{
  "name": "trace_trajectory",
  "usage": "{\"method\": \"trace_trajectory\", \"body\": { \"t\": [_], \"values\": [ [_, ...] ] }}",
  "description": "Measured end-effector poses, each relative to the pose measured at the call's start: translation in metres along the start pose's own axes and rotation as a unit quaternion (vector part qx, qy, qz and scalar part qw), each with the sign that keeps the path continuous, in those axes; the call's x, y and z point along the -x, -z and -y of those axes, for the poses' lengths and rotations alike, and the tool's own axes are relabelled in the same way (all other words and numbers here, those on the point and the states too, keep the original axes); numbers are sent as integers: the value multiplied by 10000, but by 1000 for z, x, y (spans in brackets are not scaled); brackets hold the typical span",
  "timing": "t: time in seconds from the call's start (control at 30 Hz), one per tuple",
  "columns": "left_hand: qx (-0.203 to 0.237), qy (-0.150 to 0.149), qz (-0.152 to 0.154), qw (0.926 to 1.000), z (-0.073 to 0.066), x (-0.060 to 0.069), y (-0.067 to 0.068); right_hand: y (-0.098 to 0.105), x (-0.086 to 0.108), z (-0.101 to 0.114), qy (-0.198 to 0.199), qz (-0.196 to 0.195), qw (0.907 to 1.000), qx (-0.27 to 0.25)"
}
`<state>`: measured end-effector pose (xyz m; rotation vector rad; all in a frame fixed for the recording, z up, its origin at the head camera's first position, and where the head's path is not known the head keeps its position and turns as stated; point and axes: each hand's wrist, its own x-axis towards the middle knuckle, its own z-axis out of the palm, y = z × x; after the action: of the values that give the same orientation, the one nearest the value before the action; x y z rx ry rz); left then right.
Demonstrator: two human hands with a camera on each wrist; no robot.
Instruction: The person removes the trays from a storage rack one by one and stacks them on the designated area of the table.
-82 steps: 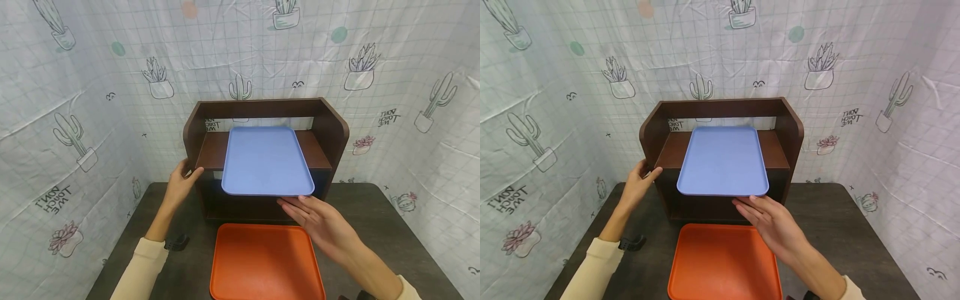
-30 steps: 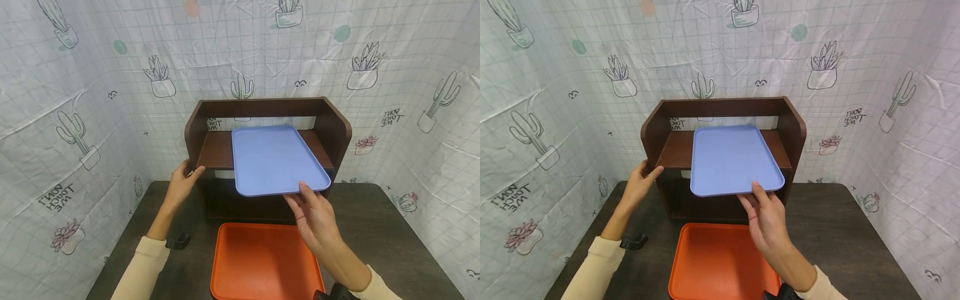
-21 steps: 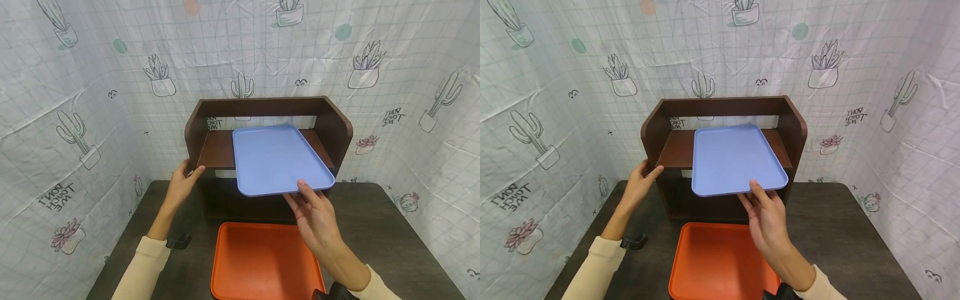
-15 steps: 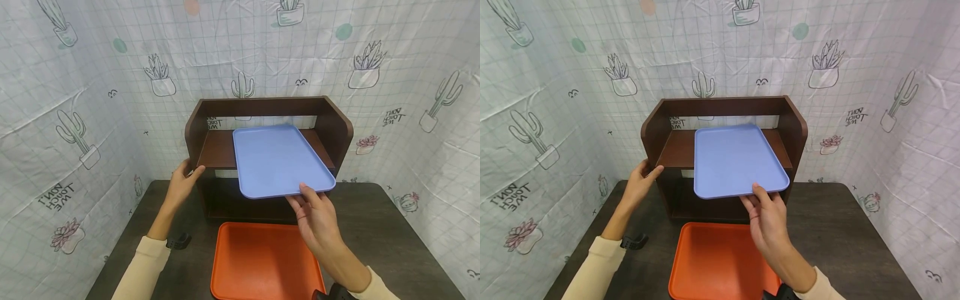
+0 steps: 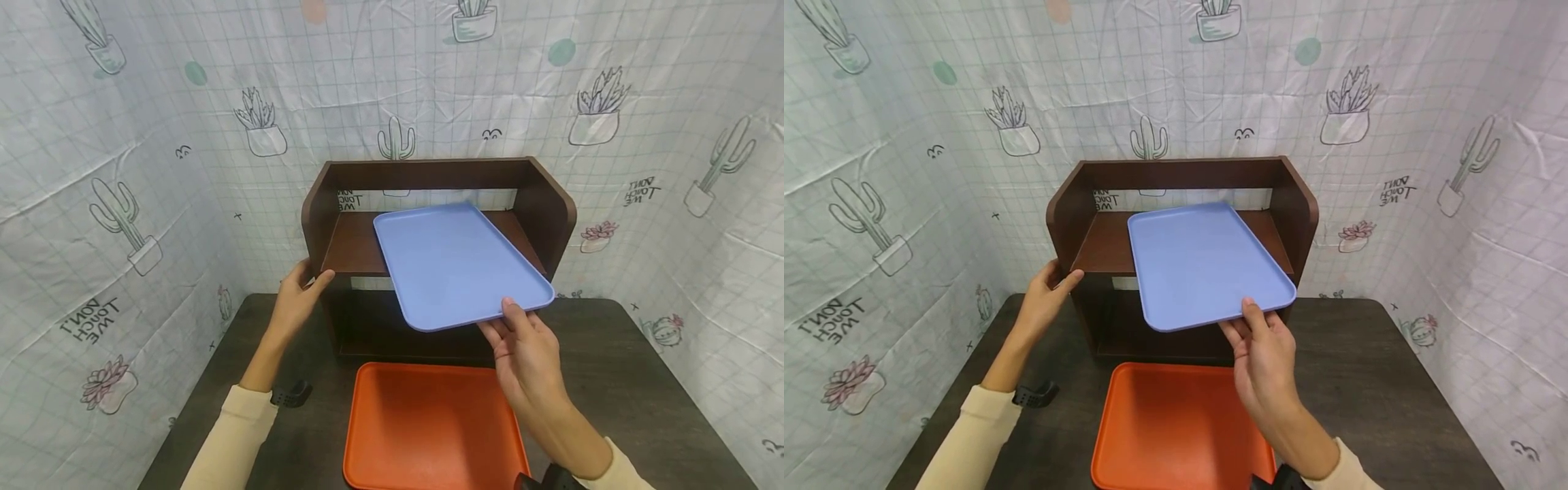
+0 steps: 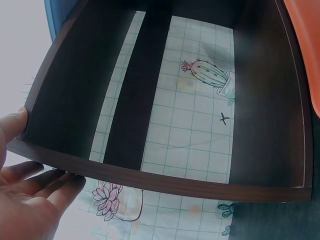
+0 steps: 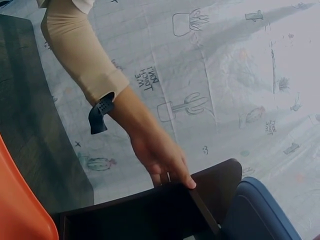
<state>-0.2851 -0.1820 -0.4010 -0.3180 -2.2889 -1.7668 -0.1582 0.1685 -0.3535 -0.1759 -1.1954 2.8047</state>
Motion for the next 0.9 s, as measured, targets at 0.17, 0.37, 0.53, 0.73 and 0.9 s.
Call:
{"method": "trace_trajectory", "body": {
  "t": [0.17,0.37,0.53,0.73,0.9],
  "values": [
    [-5,6,12,10000,0,0,0,4,-2,3,51,-29,9997,-245],
    [9,0,15,10000,0,0,0,7,-1,7,40,52,9992,-391],
    [-19,-17,11,10000,2,0,0,9,0,8,1,59,9990,-442],
    [10,19,7,10000,3,0,0,10,0,9,61,101,9992,-376],
    [1,7,10,10000,2,-1,0,11,0,10,184,186,9992,-307]
  ]
}}
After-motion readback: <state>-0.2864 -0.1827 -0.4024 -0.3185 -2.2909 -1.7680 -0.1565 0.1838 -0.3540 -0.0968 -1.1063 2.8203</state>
